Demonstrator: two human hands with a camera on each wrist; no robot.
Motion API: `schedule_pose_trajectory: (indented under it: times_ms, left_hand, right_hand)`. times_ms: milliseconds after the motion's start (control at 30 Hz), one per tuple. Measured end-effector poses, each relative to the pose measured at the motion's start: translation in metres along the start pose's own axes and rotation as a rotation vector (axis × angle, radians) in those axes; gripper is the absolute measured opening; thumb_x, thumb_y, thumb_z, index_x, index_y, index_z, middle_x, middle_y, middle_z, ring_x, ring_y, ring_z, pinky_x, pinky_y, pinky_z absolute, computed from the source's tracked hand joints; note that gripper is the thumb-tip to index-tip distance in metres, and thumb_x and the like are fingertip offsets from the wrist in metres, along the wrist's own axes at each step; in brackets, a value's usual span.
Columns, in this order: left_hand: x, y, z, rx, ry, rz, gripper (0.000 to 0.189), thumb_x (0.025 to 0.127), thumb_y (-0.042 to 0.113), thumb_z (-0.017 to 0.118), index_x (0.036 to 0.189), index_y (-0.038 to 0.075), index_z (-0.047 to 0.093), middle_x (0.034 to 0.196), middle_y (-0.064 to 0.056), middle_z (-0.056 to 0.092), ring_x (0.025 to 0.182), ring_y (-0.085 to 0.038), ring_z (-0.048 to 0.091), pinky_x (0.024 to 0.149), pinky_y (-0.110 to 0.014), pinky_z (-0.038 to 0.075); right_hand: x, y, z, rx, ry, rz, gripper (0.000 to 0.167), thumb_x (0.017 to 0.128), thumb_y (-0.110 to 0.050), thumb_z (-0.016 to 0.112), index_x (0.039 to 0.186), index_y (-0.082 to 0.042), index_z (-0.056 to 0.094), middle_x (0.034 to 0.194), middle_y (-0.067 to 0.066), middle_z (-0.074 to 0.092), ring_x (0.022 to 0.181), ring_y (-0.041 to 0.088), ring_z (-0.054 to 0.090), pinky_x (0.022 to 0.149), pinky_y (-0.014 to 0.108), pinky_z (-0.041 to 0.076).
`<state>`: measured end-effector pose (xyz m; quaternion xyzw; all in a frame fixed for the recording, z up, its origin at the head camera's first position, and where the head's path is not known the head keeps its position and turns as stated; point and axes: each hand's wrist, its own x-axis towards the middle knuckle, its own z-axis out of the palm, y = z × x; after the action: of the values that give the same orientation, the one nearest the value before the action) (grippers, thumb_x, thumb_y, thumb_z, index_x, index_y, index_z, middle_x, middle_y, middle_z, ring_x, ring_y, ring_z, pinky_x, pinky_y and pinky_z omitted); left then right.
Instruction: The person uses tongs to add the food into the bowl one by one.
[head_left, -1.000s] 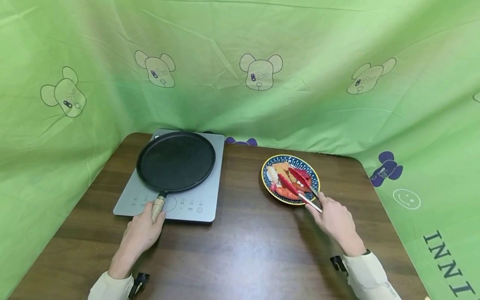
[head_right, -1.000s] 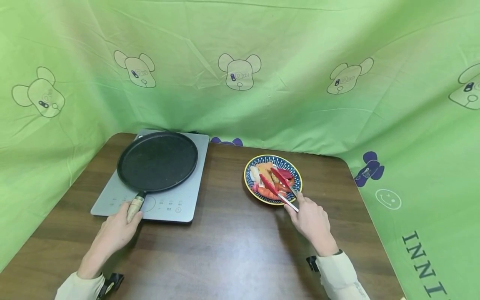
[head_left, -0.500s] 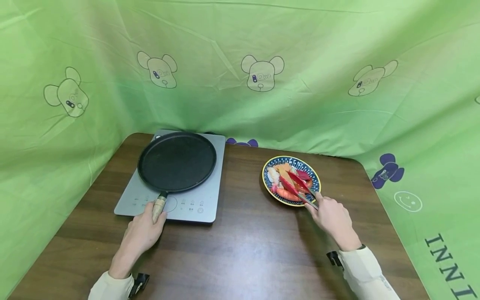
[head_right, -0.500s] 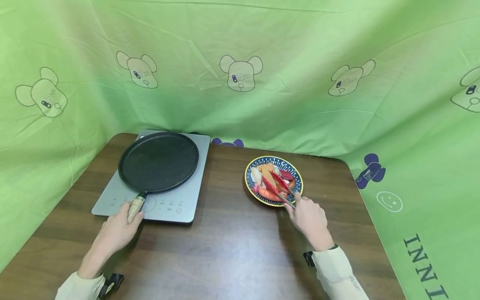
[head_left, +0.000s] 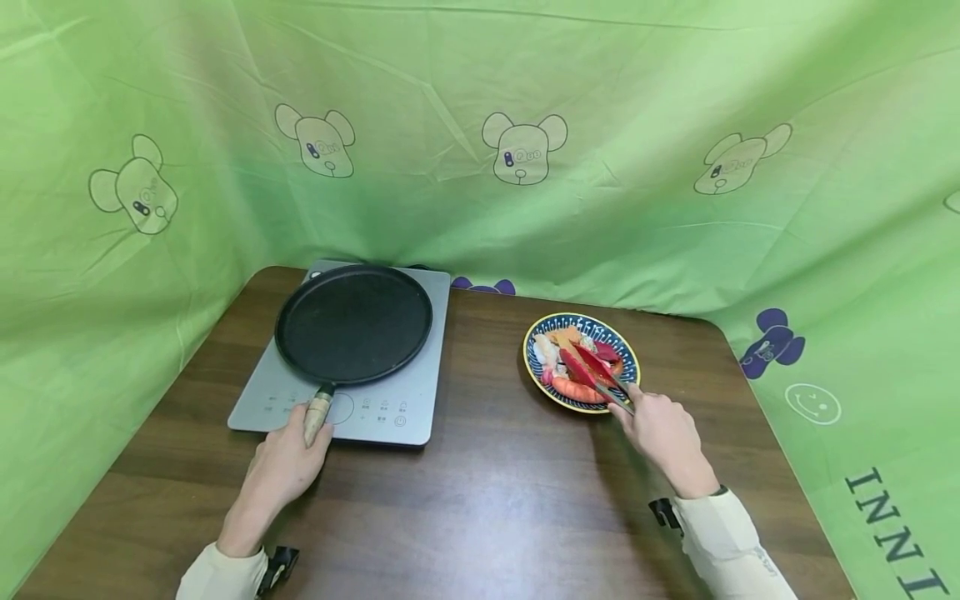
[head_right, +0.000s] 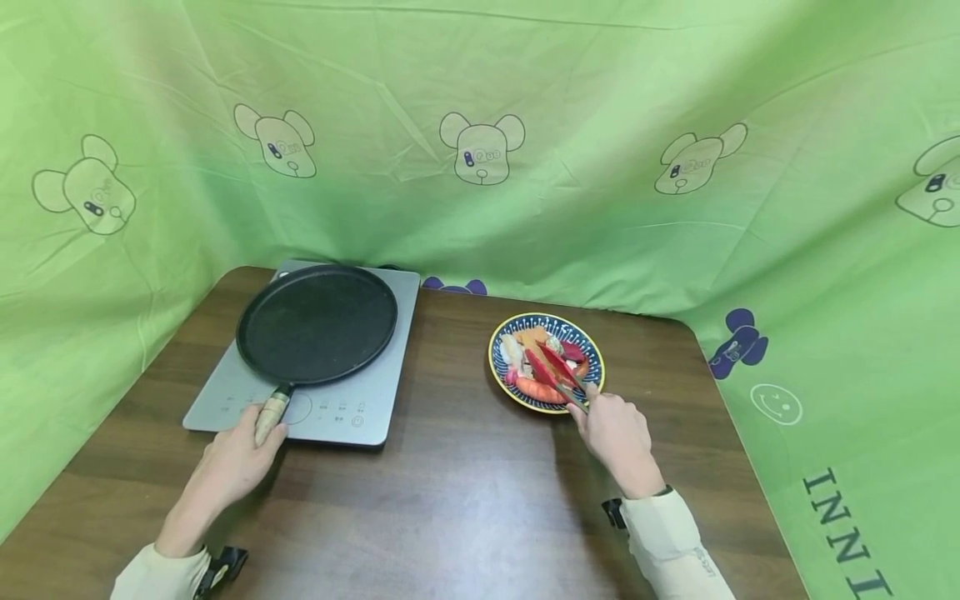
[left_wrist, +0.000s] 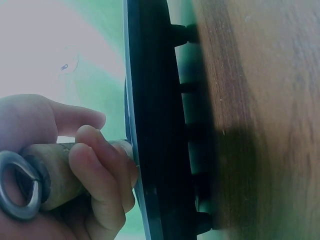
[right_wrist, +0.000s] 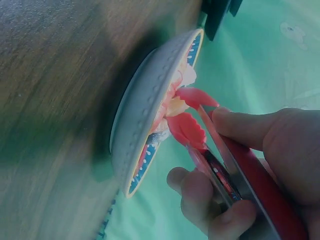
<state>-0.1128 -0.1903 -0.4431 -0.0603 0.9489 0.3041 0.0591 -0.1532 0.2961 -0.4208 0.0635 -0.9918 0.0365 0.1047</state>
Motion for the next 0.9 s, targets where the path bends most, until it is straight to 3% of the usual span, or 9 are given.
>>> schedule_pose_trajectory:
  times_ms: [467,900]
  left_hand:
    - [0.0000,-0.0012,-0.0003,0.001,-0.003,-0.008,0.058,0.096,0.037,0.046,0.136,-0.002,0.031,0.082,-0.016,0.055,0.059,-0.025,0.049,0.047,-0.036,0.035]
    - [0.0001,-0.0011,-0.0005,-0.005,-0.003,-0.001,0.058,0.096,0.037,0.046,0.137,-0.001,0.031,0.080,-0.016,0.055,0.058,-0.025,0.049,0.047,-0.036,0.035]
  right_hand:
    - [-0.0059,-0.0015,-0.0020,0.094,-0.004,0.030,0.040,0.088,-0.032,0.066,0.113,-0.001,0.065,0.072,0.028,0.061,0.057,0.044,0.058,0.045,0.053,0.041]
    - [-0.0063,0.0037,-0.0020,0.257,0.027,0.136,0.049,0.093,-0.036,0.058,0.123,0.003,0.059,0.094,0.032,0.062,0.072,0.044,0.058,0.063,0.057,0.042]
